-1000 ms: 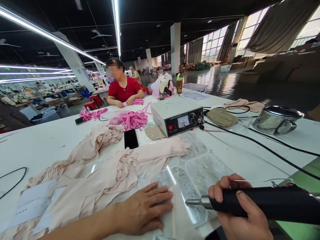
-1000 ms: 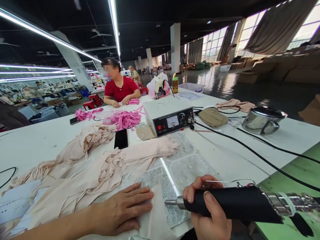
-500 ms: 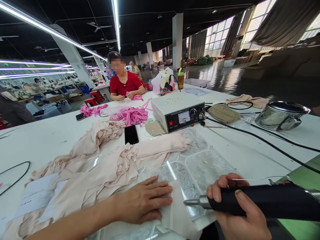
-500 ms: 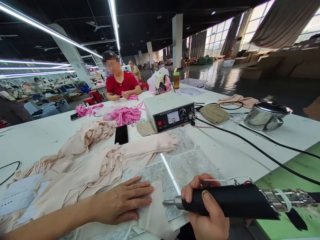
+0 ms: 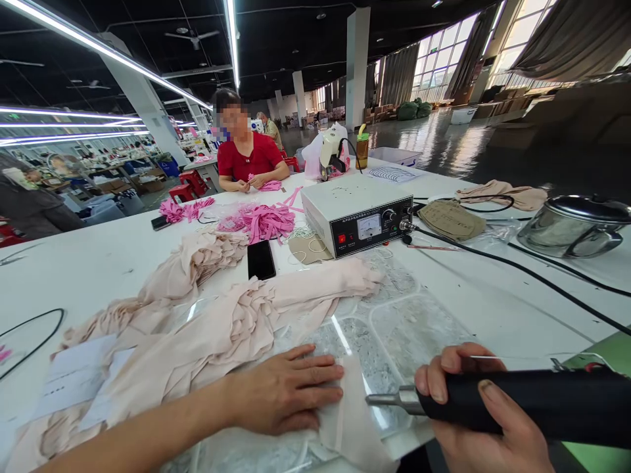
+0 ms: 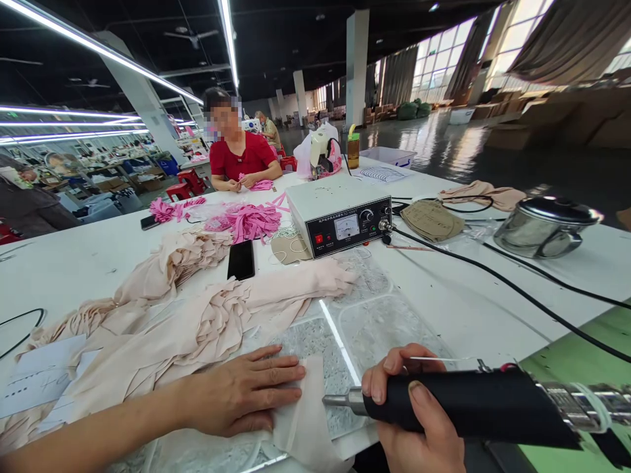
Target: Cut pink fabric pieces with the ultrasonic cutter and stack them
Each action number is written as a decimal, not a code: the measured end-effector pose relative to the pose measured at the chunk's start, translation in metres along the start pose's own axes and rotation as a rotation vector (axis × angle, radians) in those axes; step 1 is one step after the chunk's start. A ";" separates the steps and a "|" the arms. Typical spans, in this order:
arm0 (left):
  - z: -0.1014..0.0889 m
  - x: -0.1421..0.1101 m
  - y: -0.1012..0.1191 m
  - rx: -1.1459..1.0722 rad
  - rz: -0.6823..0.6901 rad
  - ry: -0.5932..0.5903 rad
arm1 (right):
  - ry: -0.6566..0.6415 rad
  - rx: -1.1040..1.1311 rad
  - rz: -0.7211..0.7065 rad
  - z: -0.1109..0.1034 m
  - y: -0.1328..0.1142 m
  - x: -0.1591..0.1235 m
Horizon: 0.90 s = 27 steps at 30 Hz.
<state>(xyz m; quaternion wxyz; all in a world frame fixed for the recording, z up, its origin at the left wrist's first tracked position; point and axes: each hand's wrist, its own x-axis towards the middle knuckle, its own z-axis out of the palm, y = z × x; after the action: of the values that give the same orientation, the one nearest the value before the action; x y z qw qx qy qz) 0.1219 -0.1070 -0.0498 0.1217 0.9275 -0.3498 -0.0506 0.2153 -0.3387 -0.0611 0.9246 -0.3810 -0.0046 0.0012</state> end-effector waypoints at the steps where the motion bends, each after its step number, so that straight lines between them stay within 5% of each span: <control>1: 0.000 0.000 0.000 -0.005 -0.001 -0.001 | 0.012 -0.004 0.000 0.001 -0.001 0.001; 21: -0.009 0.004 0.002 0.013 0.008 -0.031 | -0.055 0.021 -0.055 0.006 0.015 0.009; 27: -0.001 0.017 0.008 -0.002 -0.043 0.075 | -0.103 0.043 -0.060 0.008 0.021 0.007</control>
<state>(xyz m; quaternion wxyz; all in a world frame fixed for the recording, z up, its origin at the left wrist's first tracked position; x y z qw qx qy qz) 0.1293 -0.1240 -0.0469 0.1346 0.9359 -0.3251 -0.0187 0.2223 -0.3183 -0.0704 0.9307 -0.3601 -0.0634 -0.0070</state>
